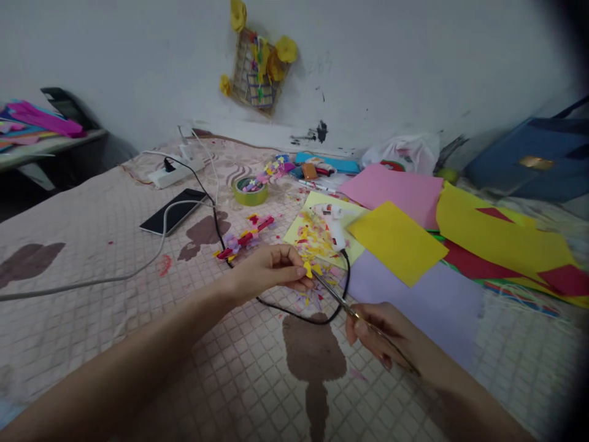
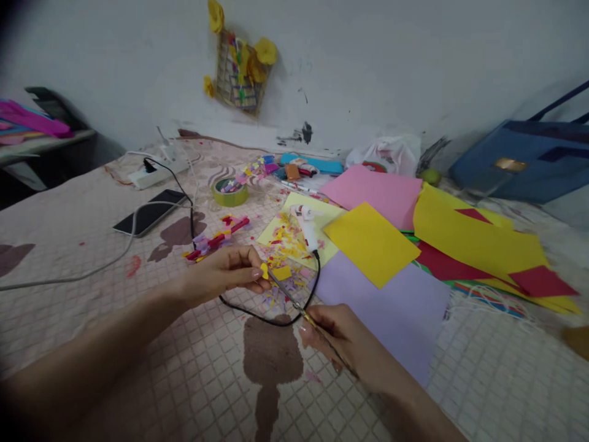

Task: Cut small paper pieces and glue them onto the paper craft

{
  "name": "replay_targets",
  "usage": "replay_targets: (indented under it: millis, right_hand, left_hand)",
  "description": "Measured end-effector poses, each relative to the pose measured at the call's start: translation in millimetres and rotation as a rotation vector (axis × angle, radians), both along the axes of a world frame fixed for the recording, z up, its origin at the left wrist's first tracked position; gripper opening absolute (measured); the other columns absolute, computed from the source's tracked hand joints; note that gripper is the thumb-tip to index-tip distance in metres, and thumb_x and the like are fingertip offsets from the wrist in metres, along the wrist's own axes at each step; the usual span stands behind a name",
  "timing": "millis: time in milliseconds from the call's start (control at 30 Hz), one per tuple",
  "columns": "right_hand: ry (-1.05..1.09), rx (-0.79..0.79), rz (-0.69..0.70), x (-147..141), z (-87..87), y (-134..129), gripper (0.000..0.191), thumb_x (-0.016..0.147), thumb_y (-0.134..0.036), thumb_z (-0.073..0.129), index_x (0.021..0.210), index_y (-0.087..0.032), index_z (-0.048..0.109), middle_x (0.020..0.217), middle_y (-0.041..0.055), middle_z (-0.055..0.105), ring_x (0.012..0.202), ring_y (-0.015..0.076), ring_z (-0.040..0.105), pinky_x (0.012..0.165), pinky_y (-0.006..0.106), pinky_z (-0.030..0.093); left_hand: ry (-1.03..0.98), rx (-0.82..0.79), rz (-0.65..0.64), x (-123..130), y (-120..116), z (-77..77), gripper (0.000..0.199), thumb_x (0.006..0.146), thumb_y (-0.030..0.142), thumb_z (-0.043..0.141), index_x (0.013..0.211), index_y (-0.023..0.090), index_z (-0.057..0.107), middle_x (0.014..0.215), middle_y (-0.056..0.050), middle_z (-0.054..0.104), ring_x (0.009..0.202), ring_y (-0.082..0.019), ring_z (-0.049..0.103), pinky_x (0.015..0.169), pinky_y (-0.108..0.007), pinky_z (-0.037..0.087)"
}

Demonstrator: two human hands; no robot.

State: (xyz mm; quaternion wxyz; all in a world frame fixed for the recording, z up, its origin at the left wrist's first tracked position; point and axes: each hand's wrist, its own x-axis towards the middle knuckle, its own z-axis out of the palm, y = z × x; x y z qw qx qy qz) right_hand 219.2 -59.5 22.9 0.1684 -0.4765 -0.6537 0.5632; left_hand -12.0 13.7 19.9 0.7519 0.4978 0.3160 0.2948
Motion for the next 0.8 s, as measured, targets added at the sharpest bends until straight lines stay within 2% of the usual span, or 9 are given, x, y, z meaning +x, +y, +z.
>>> replay_targets:
  millis: [533, 800]
  right_hand:
    - [-0.015, -0.01, -0.003, 6.2, -7.2, -2.5, 0.049, 0.08, -0.064, 0.039, 0.062, -0.019, 0.045, 0.048, -0.0061, 0.03, 0.042, 0.0076, 0.027, 0.038, 0.02, 0.022]
    - [-0.033, -0.008, -0.004, 3.6, -4.1, -2.4, 0.053, 0.078, -0.068, 0.037, 0.06, -0.019, 0.041, 0.05, -0.0053, 0.032, 0.044, 0.0079, 0.027, 0.039, 0.021, 0.02]
  left_hand:
    - [-0.046, -0.079, -0.046, -1.6, -0.8, 1.6, 0.019, 0.073, 0.021, 0.068, 0.076, 0.012, 0.052, 0.074, -0.004, 0.069, 0.069, -0.011, 0.066, 0.068, -0.022, 0.051]
    - [-0.04, -0.084, -0.04, -1.2, -1.3, 3.1, 0.02, 0.072, 0.021, 0.069, 0.075, 0.012, 0.052, 0.073, -0.004, 0.069, 0.067, -0.01, 0.066, 0.066, -0.022, 0.051]
